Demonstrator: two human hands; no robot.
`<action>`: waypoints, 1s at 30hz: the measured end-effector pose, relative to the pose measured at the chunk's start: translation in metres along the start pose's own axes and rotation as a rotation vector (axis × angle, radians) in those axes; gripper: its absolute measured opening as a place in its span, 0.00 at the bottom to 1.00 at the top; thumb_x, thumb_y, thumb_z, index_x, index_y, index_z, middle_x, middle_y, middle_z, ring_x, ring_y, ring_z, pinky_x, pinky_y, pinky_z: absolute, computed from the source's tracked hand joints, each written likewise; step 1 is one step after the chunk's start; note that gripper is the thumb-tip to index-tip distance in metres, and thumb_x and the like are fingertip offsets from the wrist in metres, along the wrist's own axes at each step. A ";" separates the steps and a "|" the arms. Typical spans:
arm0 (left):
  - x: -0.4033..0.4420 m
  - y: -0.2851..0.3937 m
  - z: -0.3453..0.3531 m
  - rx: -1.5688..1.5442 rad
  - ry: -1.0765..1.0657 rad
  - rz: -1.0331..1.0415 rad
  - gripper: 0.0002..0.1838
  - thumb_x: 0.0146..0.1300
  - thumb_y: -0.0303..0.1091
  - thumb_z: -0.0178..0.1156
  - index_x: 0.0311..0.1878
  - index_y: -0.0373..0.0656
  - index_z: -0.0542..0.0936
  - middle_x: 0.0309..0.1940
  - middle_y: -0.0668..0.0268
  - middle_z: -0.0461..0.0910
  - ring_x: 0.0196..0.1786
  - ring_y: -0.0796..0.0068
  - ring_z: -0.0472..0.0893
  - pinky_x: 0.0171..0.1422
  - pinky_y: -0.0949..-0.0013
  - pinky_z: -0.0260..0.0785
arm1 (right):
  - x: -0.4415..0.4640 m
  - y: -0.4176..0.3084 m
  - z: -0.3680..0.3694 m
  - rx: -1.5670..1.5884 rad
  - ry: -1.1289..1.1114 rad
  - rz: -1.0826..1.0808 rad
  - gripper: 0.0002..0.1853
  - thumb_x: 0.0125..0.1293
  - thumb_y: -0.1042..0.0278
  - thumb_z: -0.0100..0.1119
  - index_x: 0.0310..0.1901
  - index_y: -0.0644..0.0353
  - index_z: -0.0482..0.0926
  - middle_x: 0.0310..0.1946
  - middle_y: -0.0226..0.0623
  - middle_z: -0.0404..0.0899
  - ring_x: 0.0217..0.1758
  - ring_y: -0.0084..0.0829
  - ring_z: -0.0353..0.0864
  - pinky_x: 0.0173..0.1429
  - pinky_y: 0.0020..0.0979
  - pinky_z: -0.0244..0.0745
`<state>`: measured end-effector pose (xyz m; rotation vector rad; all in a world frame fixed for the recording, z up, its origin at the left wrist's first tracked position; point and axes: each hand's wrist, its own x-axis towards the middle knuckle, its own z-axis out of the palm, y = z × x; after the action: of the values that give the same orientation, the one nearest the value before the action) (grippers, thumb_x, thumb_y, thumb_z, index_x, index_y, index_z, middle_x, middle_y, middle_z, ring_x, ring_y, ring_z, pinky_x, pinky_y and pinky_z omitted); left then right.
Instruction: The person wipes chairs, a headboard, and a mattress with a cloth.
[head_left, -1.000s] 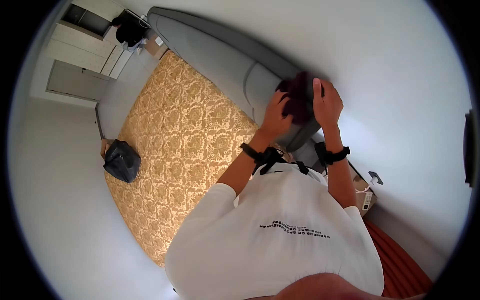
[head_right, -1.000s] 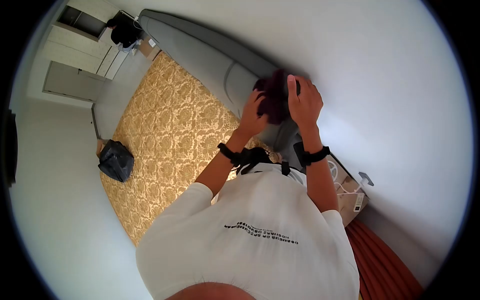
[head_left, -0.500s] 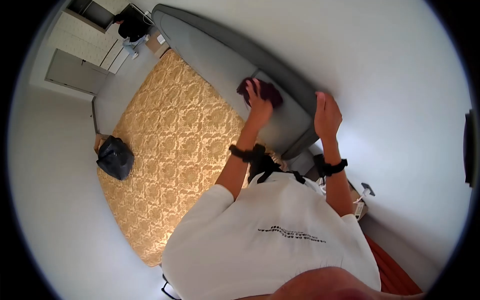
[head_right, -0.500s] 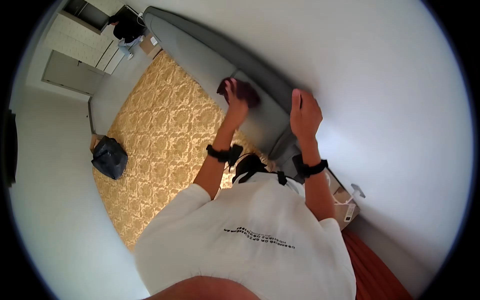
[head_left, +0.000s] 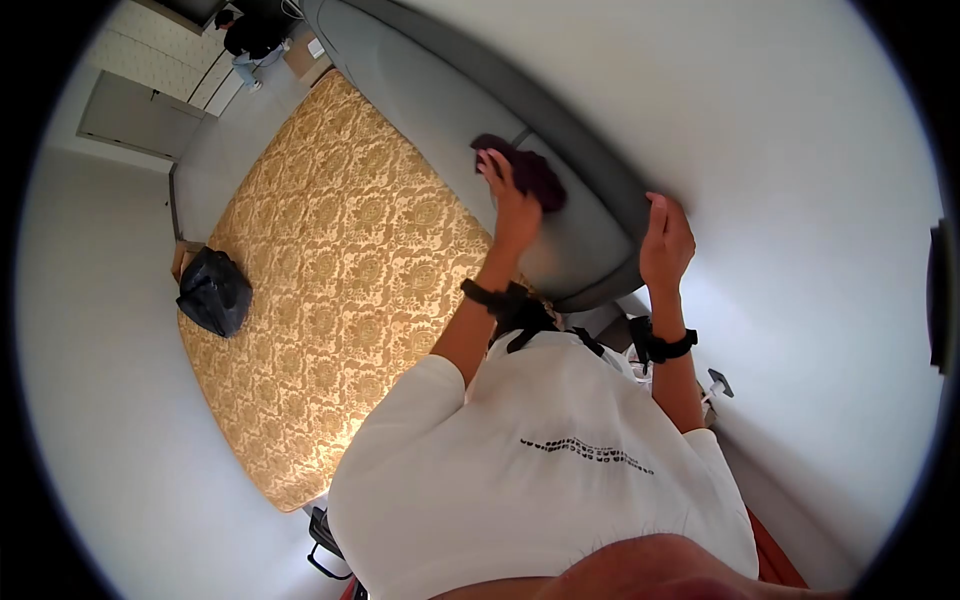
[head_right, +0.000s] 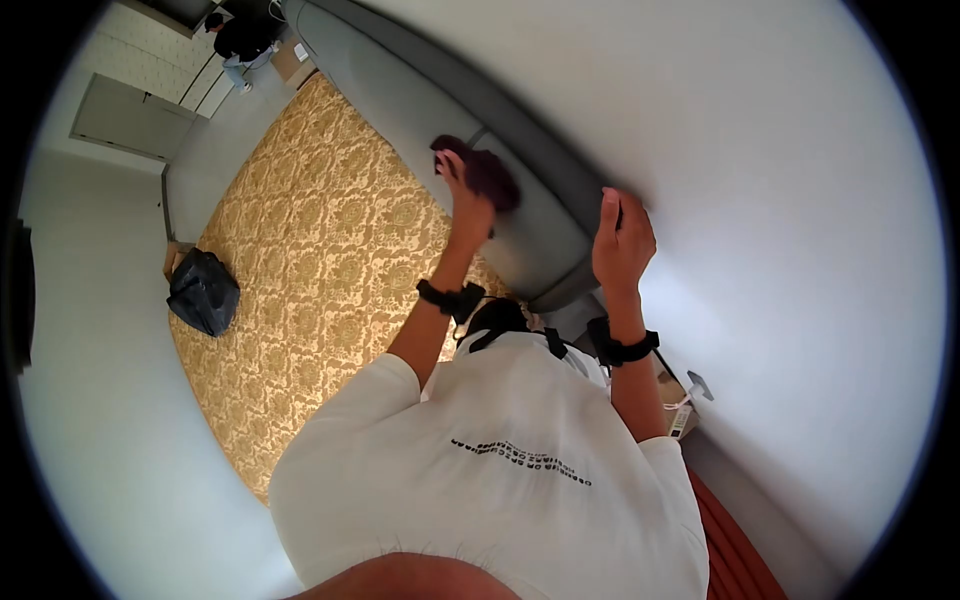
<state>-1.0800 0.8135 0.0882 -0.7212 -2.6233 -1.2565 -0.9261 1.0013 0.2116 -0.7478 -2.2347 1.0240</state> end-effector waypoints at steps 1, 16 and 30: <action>0.011 -0.021 -0.001 0.062 0.024 0.007 0.46 0.63 0.24 0.49 0.77 0.32 0.32 0.76 0.32 0.26 0.78 0.27 0.28 0.81 0.42 0.31 | -0.003 0.000 0.000 0.005 0.004 -0.006 0.20 0.76 0.52 0.47 0.45 0.58 0.84 0.42 0.37 0.85 0.45 0.40 0.83 0.51 0.35 0.76; 0.217 -0.187 -0.083 -0.329 0.403 -0.389 0.32 0.73 0.54 0.47 0.68 0.36 0.64 0.66 0.42 0.64 0.66 0.39 0.66 0.68 0.46 0.61 | -0.002 -0.001 0.002 -0.008 0.007 0.095 0.10 0.67 0.65 0.59 0.45 0.58 0.83 0.39 0.39 0.84 0.42 0.39 0.83 0.50 0.35 0.76; 0.216 -0.309 -0.069 -1.228 0.174 -0.781 0.48 0.66 0.74 0.37 0.77 0.45 0.55 0.75 0.57 0.59 0.75 0.50 0.58 0.79 0.51 0.51 | -0.001 -0.014 0.011 -0.076 0.064 0.079 0.09 0.68 0.75 0.55 0.46 0.63 0.81 0.36 0.35 0.83 0.36 0.24 0.77 0.45 0.25 0.73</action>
<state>-1.4222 0.6731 -0.0122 0.4406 -1.7355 -2.9656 -0.9365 0.9875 0.2161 -0.8953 -2.2155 0.9424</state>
